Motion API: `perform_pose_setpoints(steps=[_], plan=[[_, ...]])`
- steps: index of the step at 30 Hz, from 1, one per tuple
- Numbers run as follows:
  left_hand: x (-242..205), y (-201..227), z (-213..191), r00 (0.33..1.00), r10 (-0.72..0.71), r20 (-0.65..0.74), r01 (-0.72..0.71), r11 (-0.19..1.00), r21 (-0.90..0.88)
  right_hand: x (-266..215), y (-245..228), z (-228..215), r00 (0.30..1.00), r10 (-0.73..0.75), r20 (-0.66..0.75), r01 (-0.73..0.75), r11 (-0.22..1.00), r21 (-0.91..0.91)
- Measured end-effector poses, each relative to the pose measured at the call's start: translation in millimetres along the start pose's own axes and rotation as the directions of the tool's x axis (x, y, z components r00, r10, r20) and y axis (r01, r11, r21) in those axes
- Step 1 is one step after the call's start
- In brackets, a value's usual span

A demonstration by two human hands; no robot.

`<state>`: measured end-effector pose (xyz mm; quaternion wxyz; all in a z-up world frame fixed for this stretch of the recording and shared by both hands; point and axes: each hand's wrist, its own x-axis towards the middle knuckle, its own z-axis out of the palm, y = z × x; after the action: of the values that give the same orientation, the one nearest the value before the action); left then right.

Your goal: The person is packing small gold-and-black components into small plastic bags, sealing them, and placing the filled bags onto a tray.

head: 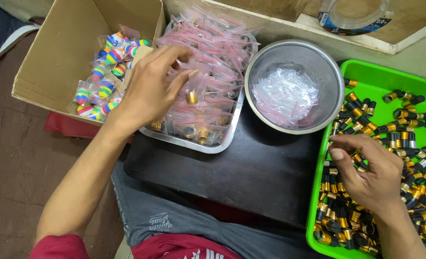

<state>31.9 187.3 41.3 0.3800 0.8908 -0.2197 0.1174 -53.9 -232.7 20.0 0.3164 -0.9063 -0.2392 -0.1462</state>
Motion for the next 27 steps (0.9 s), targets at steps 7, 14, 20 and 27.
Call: perform_pose_setpoints(steps=[7, 14, 20, 27], plan=[[-8, 0, 2, 0.949, 0.315, 0.006, -0.301, 0.899, 0.32, 7, -8, 0, 0.999, -0.037, -0.017, 0.037, 0.999, 0.023], [-26, -14, 17, 0.907, 0.125, 0.403, -0.324, 0.818, 0.475, 10, -9, -2, 0.999, -0.041, 0.007, 0.041, 0.999, 0.034], [-21, -13, 6, 0.861, 0.12, 0.494, -0.347, 0.849, 0.399, 12, -7, -3, 0.997, -0.077, -0.005, 0.077, 0.996, 0.047], [11, 29, 14, 0.896, 0.342, 0.282, -0.411, 0.88, 0.237, 15, -9, -4, 0.996, -0.085, -0.021, 0.086, 0.995, 0.052]])
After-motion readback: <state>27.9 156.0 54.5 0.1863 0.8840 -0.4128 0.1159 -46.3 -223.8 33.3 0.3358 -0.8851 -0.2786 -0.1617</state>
